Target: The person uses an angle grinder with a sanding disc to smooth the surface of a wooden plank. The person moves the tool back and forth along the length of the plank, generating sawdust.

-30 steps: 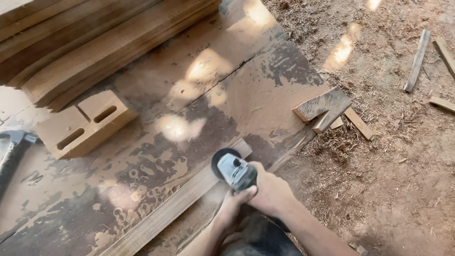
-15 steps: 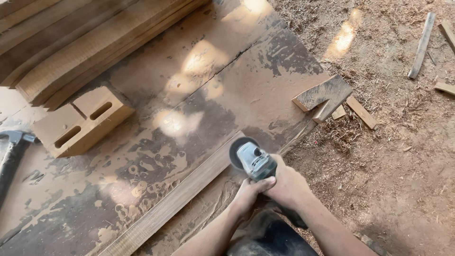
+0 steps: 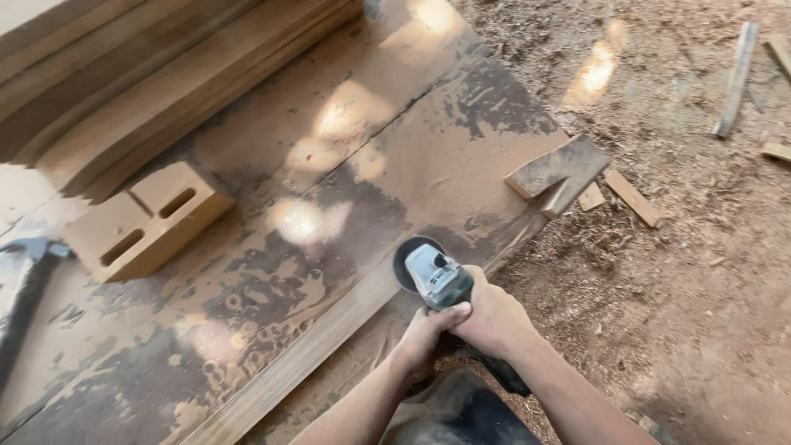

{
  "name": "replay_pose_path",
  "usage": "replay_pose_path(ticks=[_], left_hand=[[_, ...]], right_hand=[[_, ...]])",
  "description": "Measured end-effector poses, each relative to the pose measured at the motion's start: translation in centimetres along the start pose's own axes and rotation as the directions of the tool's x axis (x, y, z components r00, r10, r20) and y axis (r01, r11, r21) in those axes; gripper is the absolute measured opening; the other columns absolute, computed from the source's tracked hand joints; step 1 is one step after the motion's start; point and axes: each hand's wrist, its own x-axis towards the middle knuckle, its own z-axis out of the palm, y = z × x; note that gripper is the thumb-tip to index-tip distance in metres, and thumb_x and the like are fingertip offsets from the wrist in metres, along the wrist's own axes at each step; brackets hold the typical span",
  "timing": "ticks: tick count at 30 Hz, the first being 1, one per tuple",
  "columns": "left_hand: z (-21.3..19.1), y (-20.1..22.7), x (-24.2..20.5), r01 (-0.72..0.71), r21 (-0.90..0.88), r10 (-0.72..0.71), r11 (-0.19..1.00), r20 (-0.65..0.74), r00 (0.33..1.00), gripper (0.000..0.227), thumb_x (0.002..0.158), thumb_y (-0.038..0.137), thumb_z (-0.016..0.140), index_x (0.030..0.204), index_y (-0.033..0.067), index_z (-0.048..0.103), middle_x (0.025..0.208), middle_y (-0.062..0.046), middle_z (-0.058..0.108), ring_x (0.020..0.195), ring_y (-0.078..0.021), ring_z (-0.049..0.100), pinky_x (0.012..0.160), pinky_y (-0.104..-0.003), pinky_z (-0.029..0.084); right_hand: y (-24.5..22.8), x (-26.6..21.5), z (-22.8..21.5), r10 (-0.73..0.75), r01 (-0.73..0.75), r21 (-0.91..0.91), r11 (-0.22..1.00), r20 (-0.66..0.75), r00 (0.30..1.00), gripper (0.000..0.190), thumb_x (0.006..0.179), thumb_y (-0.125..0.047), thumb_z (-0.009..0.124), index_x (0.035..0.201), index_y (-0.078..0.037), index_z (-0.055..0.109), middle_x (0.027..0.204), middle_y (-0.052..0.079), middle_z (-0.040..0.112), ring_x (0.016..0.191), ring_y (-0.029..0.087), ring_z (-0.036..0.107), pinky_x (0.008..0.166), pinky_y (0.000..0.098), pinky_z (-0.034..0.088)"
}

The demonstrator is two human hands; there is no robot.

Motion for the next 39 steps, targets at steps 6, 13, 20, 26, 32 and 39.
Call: replay_pose_path(ticks=[6, 13, 20, 26, 32, 39], left_hand=[[-2.4, -1.0, -3.7, -0.032, -0.031, 0.031, 0.999, -0.030, 0.999, 0.052, 0.087, 0.028, 0.077, 0.129, 0.0011, 0.062, 0.113, -0.013, 0.071, 0.098, -0.0265, 0.072, 0.084, -0.045, 0.062], [-6.2, -2.9, -8.8, -0.168, -0.071, 0.163, 0.983, -0.067, 0.984, 0.049, 0.090, 0.026, 0.076, 0.131, 0.0044, 0.062, 0.116, -0.012, 0.071, 0.104, -0.0225, 0.071, 0.091, -0.040, 0.061], [-10.3, -5.1, -14.0, -0.161, -0.153, 0.130, 0.975, -0.192, 0.973, 0.045, 0.085, 0.028, 0.073, 0.124, 0.0064, 0.063, 0.110, -0.009, 0.072, 0.098, -0.0213, 0.072, 0.087, -0.039, 0.061], [-13.2, -6.7, -17.3, -0.339, -0.146, 0.297, 0.929, -0.250, 0.921, 0.050, 0.089, 0.027, 0.074, 0.131, 0.0021, 0.064, 0.117, -0.008, 0.073, 0.105, -0.0186, 0.069, 0.092, -0.035, 0.057], [-16.6, -8.2, -22.1, -0.280, -0.280, 0.200, 0.918, -0.283, 0.938, 0.062, 0.080, 0.036, 0.070, 0.136, 0.0107, 0.057, 0.122, -0.009, 0.074, 0.110, -0.0263, 0.074, 0.096, -0.048, 0.061], [-15.5, -8.7, -19.0, -0.292, -0.346, 0.192, 0.892, -0.297, 0.936, 0.063, 0.082, 0.033, 0.070, 0.137, 0.0059, 0.056, 0.121, -0.017, 0.071, 0.106, -0.0325, 0.073, 0.090, -0.054, 0.059]], right_hand=[[-1.6, -1.5, 3.3, -0.040, 0.041, -0.032, 0.999, 0.035, 0.999, 0.081, 0.072, -0.043, 0.075, 0.141, -0.018, 0.041, 0.113, 0.021, 0.074, 0.111, 0.040, 0.070, 0.095, 0.0483, 0.055], [-4.8, -4.2, 7.6, -0.111, 0.123, -0.117, 0.985, 0.102, 0.989, 0.080, 0.076, -0.039, 0.073, 0.144, -0.018, 0.036, 0.110, 0.019, 0.074, 0.109, 0.039, 0.070, 0.094, 0.0475, 0.056], [-8.4, -6.8, 12.1, -0.145, 0.193, -0.242, 0.951, 0.203, 0.968, 0.084, 0.077, -0.039, 0.073, 0.147, -0.019, 0.030, 0.110, 0.018, 0.074, 0.108, 0.036, 0.071, 0.095, 0.0461, 0.057], [-11.9, -9.4, 15.2, -0.228, 0.274, -0.225, 0.935, 0.212, 0.950, 0.085, 0.074, -0.047, 0.075, 0.144, -0.018, 0.036, 0.109, 0.020, 0.074, 0.107, 0.038, 0.071, 0.093, 0.0478, 0.056], [-15.2, -11.7, 18.0, -0.343, 0.413, -0.218, 0.884, 0.296, 0.891, 0.082, 0.078, -0.051, 0.071, 0.142, -0.011, 0.038, 0.104, 0.021, 0.074, 0.103, 0.039, 0.071, 0.091, 0.0484, 0.055], [-14.5, -11.4, 15.5, -0.290, 0.379, -0.257, 0.889, 0.325, 0.900, 0.081, 0.079, -0.049, 0.070, 0.144, -0.011, 0.037, 0.104, 0.021, 0.072, 0.103, 0.039, 0.070, 0.092, 0.0486, 0.055]])
